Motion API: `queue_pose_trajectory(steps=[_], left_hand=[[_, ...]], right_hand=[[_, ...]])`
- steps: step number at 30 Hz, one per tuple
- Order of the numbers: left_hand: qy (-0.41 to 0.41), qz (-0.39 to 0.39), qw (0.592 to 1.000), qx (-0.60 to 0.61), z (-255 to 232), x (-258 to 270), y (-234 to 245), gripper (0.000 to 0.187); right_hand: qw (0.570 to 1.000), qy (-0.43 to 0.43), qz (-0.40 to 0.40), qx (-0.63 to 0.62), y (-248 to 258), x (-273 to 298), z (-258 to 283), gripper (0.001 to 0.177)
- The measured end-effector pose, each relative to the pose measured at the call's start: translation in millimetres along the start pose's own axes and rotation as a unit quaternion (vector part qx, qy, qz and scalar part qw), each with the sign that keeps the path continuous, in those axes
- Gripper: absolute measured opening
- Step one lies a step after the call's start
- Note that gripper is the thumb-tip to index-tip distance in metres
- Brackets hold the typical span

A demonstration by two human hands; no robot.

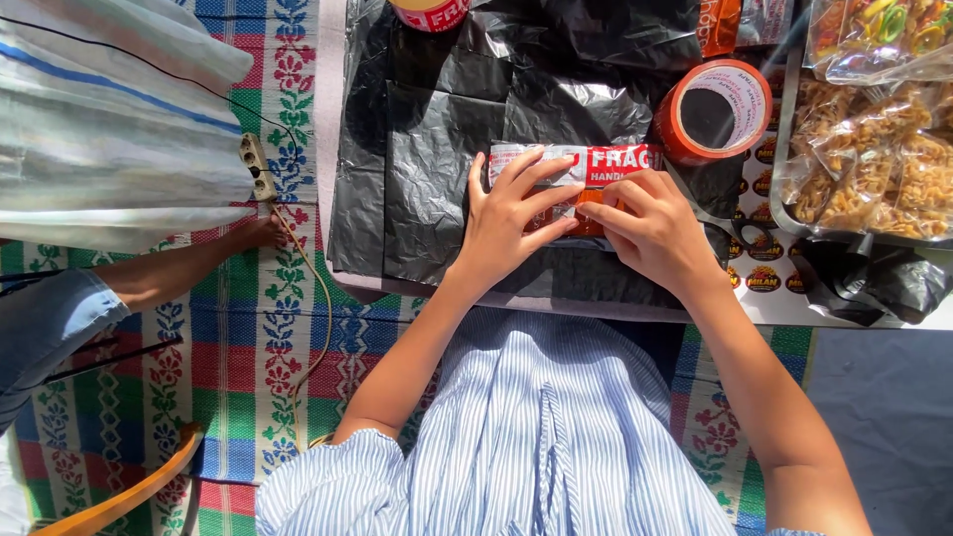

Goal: The person seals a small package by hand using tape from a roll, cutting the tape with scissors, and smoothing it over the wrapper's seams.

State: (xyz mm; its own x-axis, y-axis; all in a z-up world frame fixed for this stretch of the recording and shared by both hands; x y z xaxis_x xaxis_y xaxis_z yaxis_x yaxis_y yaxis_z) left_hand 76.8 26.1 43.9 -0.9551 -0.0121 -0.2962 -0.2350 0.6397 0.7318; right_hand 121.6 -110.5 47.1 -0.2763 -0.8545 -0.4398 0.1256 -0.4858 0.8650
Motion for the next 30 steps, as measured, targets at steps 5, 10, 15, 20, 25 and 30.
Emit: queue_pose_trajectory(steps=[5, 10, 15, 20, 25, 30], left_hand=[[0.001, 0.016, 1.0, -0.007, 4.1, -0.1, -4.4, 0.033], [0.002, 0.025, 1.0, -0.006, 7.1, -1.2, -8.2, 0.035], [0.008, 0.033, 0.999, -0.014, 8.1, -0.6, -9.4, 0.037], [0.017, 0.042, 0.999, 0.022, 8.1, -1.1, -7.0, 0.039], [0.012, 0.047, 0.999, 0.005, 6.0, -0.5, -8.2, 0.041], [0.011, 0.049, 0.999, -0.016, 8.5, -0.5, -11.6, 0.045]], right_hand=[[0.999, 0.015, 0.037, 0.031, -6.7, 1.1, -1.7, 0.017], [0.995, 0.019, 0.072, 0.061, -8.6, -4.0, 0.1, 0.02], [0.994, 0.011, 0.08, 0.068, -11.5, -1.7, -1.2, 0.025], [0.997, -0.002, 0.07, 0.043, -20.3, 6.8, -9.0, 0.032], [0.994, 0.003, 0.08, 0.075, -15.7, 1.9, -2.0, 0.032], [0.988, 0.011, 0.094, 0.118, -16.8, -1.5, -1.8, 0.028]])
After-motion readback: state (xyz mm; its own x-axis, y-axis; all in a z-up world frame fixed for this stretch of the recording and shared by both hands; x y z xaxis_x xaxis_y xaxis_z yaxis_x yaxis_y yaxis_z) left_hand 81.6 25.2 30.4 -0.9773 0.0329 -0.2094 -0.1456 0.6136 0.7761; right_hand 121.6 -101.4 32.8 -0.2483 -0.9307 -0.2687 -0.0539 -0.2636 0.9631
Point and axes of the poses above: each hand's wrist, its own x-axis away from the middle knuckle, its own y-axis out of the back of the hand, z = x × y, the point moved 10 cm from there along -x, towards the middle knuckle
